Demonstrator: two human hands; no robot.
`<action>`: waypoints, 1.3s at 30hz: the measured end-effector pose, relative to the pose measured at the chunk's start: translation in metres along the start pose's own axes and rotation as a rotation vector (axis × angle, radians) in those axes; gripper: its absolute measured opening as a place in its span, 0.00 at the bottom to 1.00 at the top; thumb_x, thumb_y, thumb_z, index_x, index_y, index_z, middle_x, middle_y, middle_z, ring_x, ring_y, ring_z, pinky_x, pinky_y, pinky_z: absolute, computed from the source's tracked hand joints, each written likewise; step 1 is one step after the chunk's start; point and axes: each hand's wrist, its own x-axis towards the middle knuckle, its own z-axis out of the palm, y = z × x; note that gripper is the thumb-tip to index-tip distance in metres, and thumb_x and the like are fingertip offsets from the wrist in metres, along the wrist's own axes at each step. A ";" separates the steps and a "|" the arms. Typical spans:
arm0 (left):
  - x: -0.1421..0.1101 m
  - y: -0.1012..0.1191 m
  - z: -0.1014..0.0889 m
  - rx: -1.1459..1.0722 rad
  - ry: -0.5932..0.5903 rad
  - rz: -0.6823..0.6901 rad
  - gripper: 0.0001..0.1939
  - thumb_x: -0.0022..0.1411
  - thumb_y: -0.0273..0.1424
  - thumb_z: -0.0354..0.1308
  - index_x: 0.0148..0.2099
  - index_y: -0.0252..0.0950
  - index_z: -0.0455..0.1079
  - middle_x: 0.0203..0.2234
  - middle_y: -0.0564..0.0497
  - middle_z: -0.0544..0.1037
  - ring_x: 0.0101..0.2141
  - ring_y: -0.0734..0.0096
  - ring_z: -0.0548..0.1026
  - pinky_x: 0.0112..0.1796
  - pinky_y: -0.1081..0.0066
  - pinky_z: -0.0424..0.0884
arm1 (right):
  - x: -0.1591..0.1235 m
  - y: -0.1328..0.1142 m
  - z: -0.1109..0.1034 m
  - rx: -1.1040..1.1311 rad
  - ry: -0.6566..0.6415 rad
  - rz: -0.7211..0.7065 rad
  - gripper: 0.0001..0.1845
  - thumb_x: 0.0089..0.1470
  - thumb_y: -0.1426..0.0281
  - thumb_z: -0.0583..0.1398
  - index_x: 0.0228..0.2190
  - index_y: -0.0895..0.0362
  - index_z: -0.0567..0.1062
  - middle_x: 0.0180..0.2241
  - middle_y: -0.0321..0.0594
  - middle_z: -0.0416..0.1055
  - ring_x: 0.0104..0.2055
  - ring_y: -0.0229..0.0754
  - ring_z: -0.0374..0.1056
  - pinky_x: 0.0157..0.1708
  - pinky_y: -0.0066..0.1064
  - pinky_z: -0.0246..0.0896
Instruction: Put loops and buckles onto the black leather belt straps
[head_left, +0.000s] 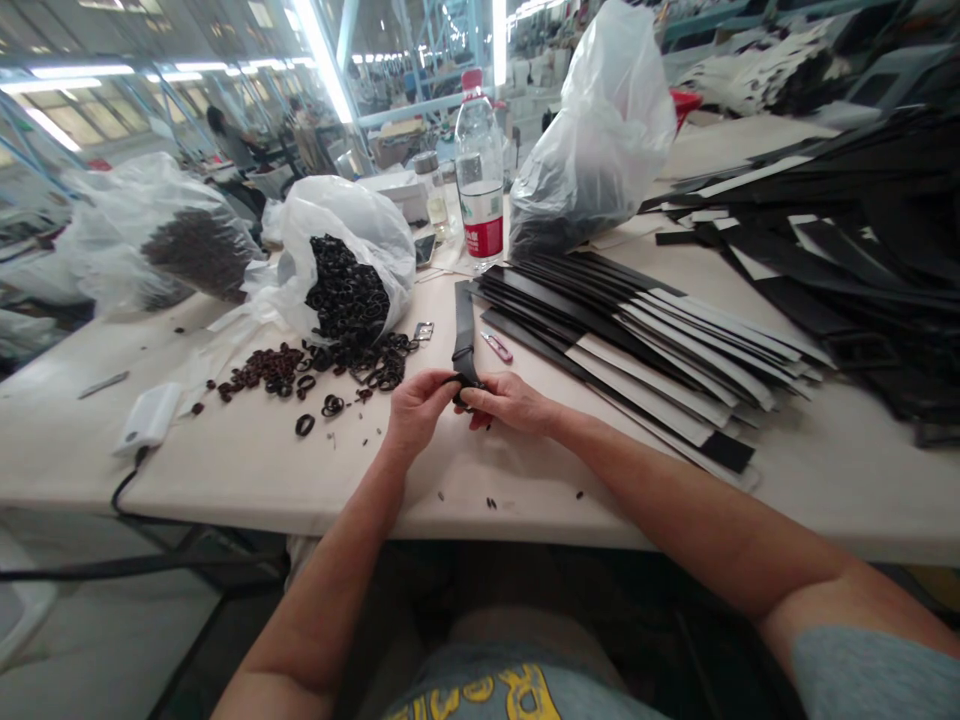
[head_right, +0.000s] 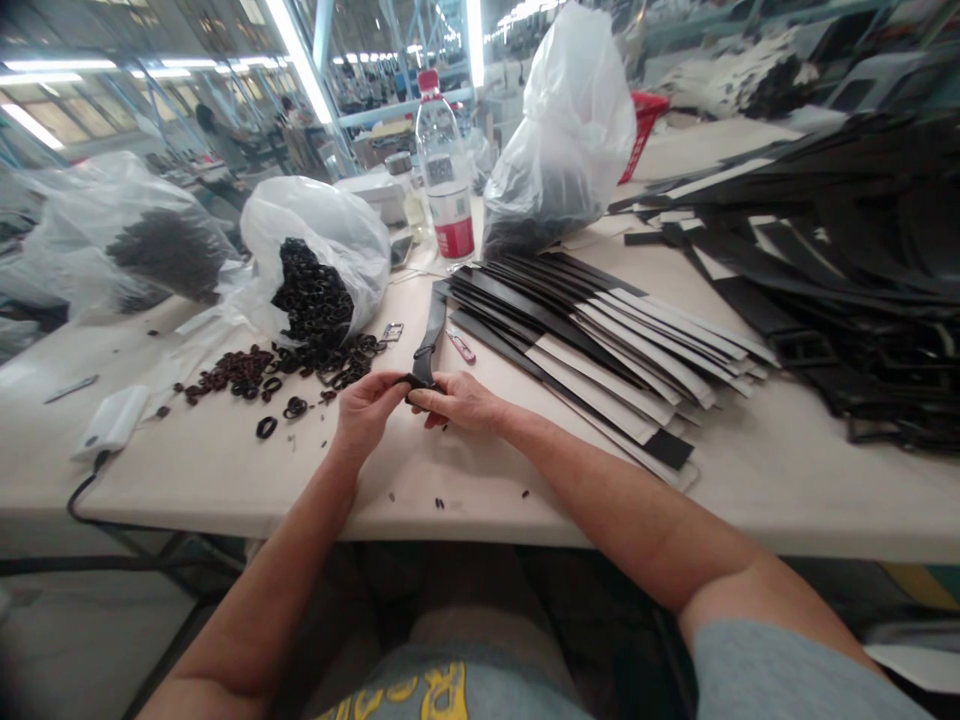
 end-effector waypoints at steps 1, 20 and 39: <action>0.001 0.001 0.001 -0.042 -0.010 -0.037 0.11 0.52 0.35 0.68 0.36 0.34 0.78 0.27 0.51 0.79 0.26 0.73 0.74 0.30 0.73 0.72 | -0.001 0.000 0.002 -0.003 0.000 0.001 0.28 0.52 0.49 0.63 0.39 0.62 0.74 0.37 0.43 0.75 0.26 0.33 0.72 0.25 0.22 0.68; 0.012 0.013 0.008 -0.468 0.209 -0.371 0.25 0.57 0.53 0.60 0.40 0.34 0.71 0.29 0.48 0.80 0.26 0.72 0.77 0.29 0.74 0.72 | -0.010 -0.013 0.006 -0.179 0.025 -0.133 0.20 0.58 0.55 0.56 0.36 0.62 0.73 0.29 0.39 0.74 0.18 0.31 0.67 0.17 0.21 0.63; 0.001 0.015 0.010 -0.694 0.058 -0.538 0.11 0.62 0.34 0.60 0.44 0.33 0.75 0.36 0.46 0.82 0.38 0.70 0.80 0.43 0.73 0.75 | -0.006 -0.016 0.013 -0.323 0.204 0.099 0.11 0.60 0.67 0.56 0.29 0.60 0.73 0.24 0.38 0.75 0.14 0.30 0.64 0.12 0.19 0.59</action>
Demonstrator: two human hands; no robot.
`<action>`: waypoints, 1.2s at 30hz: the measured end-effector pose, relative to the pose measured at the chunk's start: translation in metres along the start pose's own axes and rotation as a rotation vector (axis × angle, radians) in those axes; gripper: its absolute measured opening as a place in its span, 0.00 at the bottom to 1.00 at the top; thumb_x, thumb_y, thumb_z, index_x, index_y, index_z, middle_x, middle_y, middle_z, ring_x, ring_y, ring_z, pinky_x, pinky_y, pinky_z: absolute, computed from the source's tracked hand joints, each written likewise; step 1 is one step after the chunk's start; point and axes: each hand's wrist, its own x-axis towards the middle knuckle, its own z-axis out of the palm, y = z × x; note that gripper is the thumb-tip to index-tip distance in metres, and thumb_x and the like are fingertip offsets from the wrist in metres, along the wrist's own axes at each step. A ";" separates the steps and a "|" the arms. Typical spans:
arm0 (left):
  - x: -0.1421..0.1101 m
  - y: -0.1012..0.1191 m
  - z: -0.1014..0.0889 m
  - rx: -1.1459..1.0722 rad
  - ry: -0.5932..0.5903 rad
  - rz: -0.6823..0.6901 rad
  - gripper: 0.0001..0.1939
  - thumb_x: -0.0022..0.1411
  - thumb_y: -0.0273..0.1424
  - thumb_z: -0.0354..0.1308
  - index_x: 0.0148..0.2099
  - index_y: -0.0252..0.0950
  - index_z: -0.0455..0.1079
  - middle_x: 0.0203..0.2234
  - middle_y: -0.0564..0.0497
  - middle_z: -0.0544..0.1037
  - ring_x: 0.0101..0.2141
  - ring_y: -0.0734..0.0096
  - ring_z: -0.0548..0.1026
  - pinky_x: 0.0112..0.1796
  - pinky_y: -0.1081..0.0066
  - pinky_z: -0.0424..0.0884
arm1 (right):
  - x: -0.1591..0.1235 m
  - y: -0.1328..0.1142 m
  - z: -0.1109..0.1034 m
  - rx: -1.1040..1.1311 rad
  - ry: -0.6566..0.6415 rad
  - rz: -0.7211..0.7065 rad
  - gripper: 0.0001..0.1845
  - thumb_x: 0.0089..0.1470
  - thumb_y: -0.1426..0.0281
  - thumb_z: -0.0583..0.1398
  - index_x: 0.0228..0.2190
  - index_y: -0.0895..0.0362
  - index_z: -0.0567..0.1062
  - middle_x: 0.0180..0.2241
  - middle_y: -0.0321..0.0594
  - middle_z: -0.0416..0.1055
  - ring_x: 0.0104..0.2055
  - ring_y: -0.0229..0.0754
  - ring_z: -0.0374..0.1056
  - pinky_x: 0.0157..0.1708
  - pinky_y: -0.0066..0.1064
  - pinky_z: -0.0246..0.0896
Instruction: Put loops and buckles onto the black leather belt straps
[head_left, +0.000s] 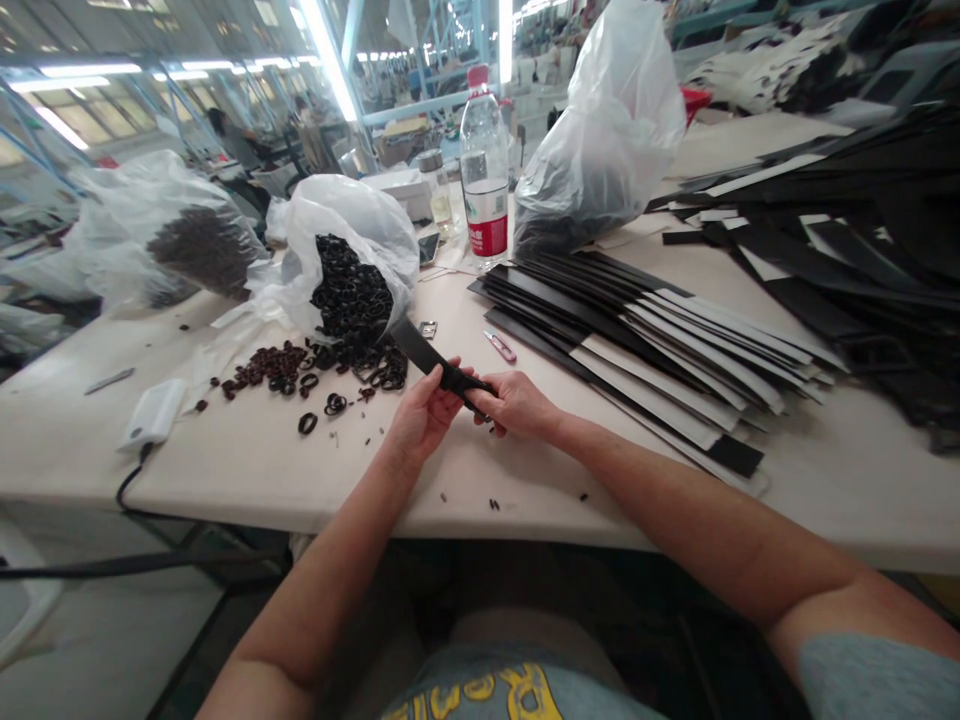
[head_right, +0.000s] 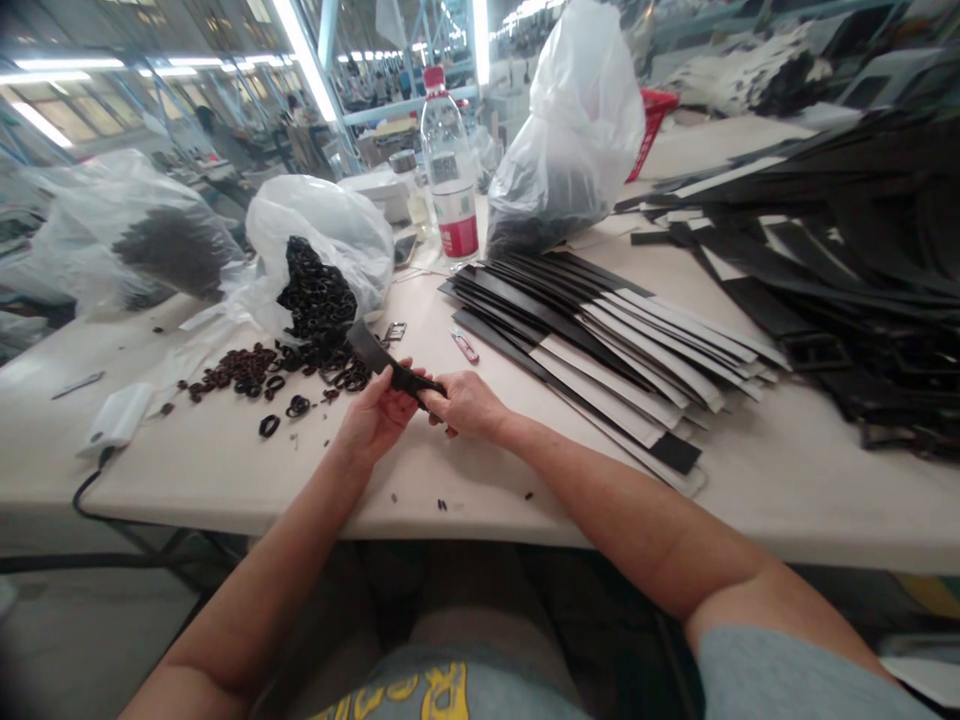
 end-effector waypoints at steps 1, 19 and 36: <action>0.000 0.000 0.000 0.008 0.007 -0.011 0.12 0.62 0.36 0.60 0.43 0.33 0.75 0.36 0.45 0.82 0.38 0.70 0.80 0.43 0.72 0.75 | 0.000 0.000 0.000 -0.006 0.007 0.013 0.11 0.60 0.67 0.57 0.29 0.60 0.73 0.24 0.38 0.75 0.14 0.30 0.64 0.12 0.19 0.59; -0.002 -0.007 0.001 0.123 -0.116 0.042 0.20 0.52 0.38 0.70 0.46 0.34 0.76 0.45 0.42 0.80 0.31 0.69 0.77 0.26 0.72 0.71 | -0.002 0.002 0.004 0.095 0.004 -0.104 0.11 0.59 0.67 0.56 0.27 0.60 0.70 0.23 0.34 0.72 0.14 0.29 0.64 0.13 0.19 0.59; -0.003 -0.004 0.000 0.026 -0.263 -0.049 0.19 0.56 0.33 0.60 0.51 0.38 0.75 0.51 0.43 0.77 0.44 0.57 0.76 0.39 0.61 0.75 | 0.002 0.007 0.003 0.139 0.046 -0.112 0.20 0.52 0.53 0.60 0.29 0.59 0.71 0.20 0.33 0.69 0.14 0.34 0.65 0.13 0.23 0.61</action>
